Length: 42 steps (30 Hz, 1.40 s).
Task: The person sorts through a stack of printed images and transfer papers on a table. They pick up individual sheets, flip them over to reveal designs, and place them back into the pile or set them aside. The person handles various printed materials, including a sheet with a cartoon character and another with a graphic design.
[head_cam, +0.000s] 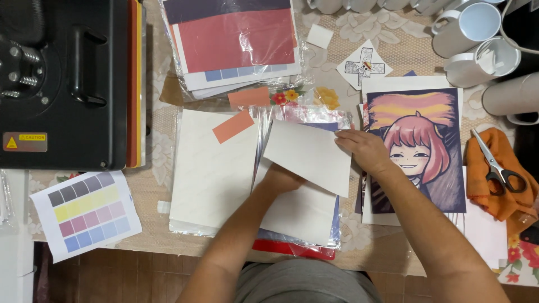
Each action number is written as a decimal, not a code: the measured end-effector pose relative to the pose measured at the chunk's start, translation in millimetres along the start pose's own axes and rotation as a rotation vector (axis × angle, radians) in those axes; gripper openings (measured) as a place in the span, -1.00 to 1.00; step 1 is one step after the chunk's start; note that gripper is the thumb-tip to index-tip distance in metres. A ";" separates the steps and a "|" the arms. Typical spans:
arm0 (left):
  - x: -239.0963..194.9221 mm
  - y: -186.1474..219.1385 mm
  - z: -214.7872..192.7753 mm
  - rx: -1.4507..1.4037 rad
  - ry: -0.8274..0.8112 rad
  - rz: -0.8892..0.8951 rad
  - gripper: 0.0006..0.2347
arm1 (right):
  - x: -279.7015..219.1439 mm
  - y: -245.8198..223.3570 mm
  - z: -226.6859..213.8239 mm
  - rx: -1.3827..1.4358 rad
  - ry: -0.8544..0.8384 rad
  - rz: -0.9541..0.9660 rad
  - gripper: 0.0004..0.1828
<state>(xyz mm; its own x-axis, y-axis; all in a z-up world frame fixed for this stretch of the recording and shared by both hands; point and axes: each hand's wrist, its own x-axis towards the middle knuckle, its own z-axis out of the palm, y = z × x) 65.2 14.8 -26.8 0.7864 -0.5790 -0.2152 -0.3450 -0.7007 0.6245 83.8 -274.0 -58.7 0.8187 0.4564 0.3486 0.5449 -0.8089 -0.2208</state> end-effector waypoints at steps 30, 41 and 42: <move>-49.6 53.4 -148.8 -1.239 0.449 -0.235 -0.92 | 32.3 -86.5 -134.8 1.335 0.254 0.849 -0.61; -87.7 52.9 -181.8 -0.746 0.671 0.192 -0.61 | 23.6 -117.8 -170.6 1.261 0.350 0.724 -0.53; -92.0 61.3 -190.8 -0.635 0.602 0.184 -0.65 | 20.1 -116.2 -169.5 1.210 0.357 0.706 -0.54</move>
<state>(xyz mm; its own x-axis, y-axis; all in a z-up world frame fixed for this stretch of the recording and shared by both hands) 69.5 104.7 174.5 0.9439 -0.2173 0.2486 -0.2842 -0.1513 0.9467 6.2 -233.6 128.4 0.9870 -0.1604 0.0076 0.0181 0.0641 -0.9978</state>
